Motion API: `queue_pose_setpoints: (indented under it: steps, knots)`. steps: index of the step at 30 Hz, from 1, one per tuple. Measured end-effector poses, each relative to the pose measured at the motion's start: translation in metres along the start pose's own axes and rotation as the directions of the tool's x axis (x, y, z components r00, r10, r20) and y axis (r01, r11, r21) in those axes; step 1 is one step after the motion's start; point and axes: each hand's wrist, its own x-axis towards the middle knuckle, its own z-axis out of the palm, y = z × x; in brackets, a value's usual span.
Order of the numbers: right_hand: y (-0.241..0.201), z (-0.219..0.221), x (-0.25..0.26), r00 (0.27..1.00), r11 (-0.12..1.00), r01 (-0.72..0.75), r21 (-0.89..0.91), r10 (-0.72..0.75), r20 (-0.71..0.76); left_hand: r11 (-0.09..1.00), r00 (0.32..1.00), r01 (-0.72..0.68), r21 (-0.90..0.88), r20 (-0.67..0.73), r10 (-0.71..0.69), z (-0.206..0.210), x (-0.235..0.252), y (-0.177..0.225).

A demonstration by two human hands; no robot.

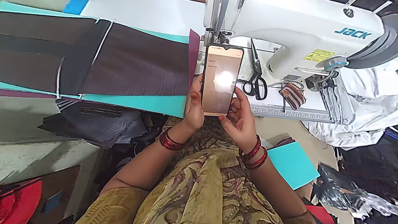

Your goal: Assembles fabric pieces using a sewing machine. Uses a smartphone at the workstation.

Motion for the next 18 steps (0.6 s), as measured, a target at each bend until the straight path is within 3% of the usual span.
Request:
queue_pose_setpoints:
  steps: [11,18]
  knots:
    - [-0.002,0.012,0.000,0.996,0.996,0.002,-0.087,-0.011,-0.094,1.000,1.000,0.001,0.016,0.005,-0.001,0.000,-0.001,-0.001]
    - [-0.001,0.006,-0.001,0.998,0.999,0.030,-0.044,-0.032,-0.052,1.000,1.000,-0.012,0.027,0.004,0.012,-0.001,0.000,-0.002]
